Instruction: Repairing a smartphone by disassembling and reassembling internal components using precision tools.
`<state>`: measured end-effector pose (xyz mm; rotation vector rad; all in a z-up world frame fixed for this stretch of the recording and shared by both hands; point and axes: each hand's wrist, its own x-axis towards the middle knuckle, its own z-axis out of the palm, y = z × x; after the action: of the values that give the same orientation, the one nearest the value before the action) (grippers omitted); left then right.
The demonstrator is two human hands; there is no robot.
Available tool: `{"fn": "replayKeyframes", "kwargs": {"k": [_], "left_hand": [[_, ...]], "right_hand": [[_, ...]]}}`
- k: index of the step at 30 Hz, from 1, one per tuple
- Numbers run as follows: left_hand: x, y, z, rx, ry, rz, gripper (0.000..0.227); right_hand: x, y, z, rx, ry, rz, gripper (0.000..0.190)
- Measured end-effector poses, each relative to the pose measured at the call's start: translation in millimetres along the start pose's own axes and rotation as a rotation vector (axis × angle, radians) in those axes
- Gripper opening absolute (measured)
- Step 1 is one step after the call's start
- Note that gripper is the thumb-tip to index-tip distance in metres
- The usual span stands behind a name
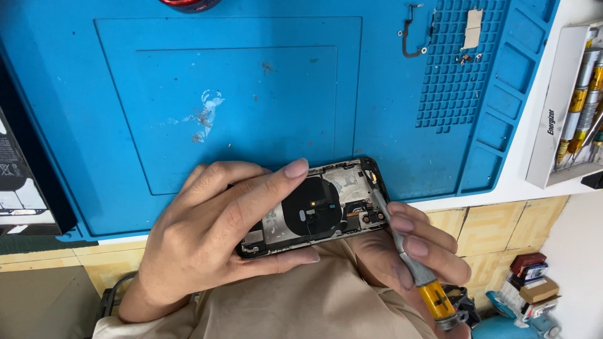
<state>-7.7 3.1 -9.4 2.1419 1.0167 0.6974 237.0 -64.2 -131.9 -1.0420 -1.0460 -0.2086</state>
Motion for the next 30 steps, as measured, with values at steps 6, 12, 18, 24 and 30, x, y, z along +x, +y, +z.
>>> {"fn": "replayKeyframes", "kwargs": {"k": [6, 12, 18, 24, 30], "left_hand": [[0, 0, 0, 0.004, 0.0, 0.001, 0.091], [1, -1, 2, -0.001, -0.017, -0.013, 0.09], [0, 2, -4, -0.012, 0.034, -0.029, 0.084], [-10, -5, 7, -0.066, 0.048, 0.009, 0.09], [-7, -3, 6, -0.077, 0.046, 0.015, 0.093]], "right_hand": [[13, -11, 9, -0.032, -0.011, -0.005, 0.042], [35, -22, 48, 0.071, 0.059, -0.046, 0.048], [42, -28, 55, -0.009, -0.023, -0.189, 0.054], [37, -5, 30, -0.175, -0.098, -0.256, 0.032], [61, -14, 48, -0.047, -0.179, -0.336, 0.061]]}}
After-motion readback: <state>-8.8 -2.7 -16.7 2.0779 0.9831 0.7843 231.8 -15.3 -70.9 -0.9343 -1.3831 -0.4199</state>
